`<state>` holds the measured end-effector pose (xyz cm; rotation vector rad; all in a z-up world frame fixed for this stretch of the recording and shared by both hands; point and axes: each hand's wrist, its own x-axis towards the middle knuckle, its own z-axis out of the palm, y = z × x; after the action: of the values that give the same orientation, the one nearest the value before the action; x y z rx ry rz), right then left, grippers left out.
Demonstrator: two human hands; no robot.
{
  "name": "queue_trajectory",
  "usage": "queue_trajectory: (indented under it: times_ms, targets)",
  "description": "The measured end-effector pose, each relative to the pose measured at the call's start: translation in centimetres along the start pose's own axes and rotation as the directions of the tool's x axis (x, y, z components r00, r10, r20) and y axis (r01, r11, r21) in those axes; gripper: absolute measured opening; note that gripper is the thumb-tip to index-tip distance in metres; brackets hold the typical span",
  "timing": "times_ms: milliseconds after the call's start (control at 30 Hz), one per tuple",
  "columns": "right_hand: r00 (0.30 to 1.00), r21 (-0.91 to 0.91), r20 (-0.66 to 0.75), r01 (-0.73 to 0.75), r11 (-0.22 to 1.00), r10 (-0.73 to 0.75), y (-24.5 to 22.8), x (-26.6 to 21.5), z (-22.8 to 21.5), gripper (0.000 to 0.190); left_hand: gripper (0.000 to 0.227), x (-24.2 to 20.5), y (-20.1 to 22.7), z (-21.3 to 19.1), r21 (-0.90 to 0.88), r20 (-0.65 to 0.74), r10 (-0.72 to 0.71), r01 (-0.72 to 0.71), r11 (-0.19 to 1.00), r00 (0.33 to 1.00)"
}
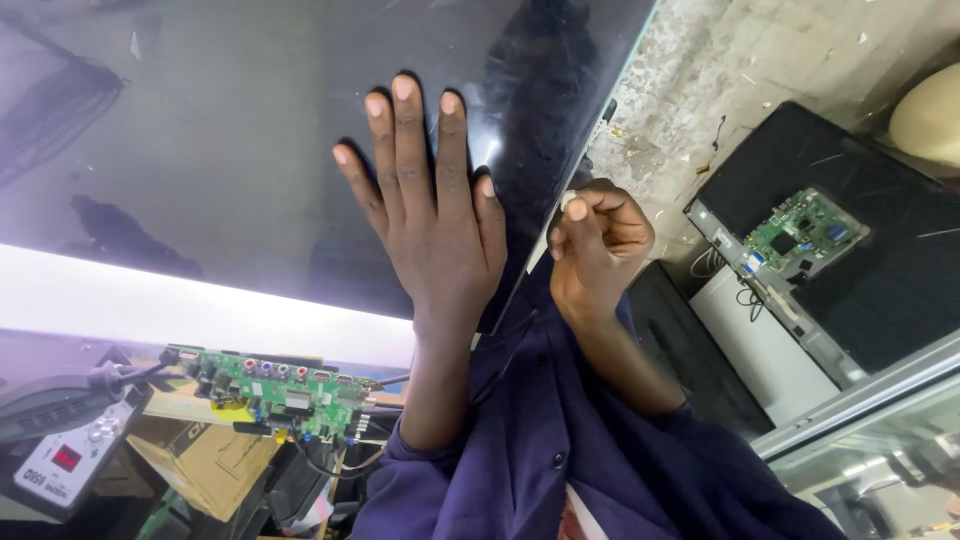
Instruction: Peeling a thin adhesive strip from the edge of an electronic display panel during a repair process.
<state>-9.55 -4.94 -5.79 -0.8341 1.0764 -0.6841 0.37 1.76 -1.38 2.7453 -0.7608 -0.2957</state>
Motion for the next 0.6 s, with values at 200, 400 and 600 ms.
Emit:
queue_trajectory:
  times_ms: [200,400,600]
  targets:
    - [1.0,-0.006,-0.001,-0.018,1.0,0.018,0.48,0.3,0.37,0.015,0.051,0.36,0.23,0.2,-0.004,-0.029,-0.033,0.033,0.999,0.999]
    - [0.999,-0.044,0.025,-0.04,0.998,0.041,0.48,0.23,0.25,0.016,0.049,0.62,0.33,0.22,-0.01,-0.045,-0.025,0.025,1.0,0.999]
    - [0.992,-0.049,0.022,-0.124,0.991,0.125,0.09,0.23,0.0,0.012,0.048,0.75,0.37,0.39,-0.029,-0.076,-0.026,0.024,0.999,0.997]
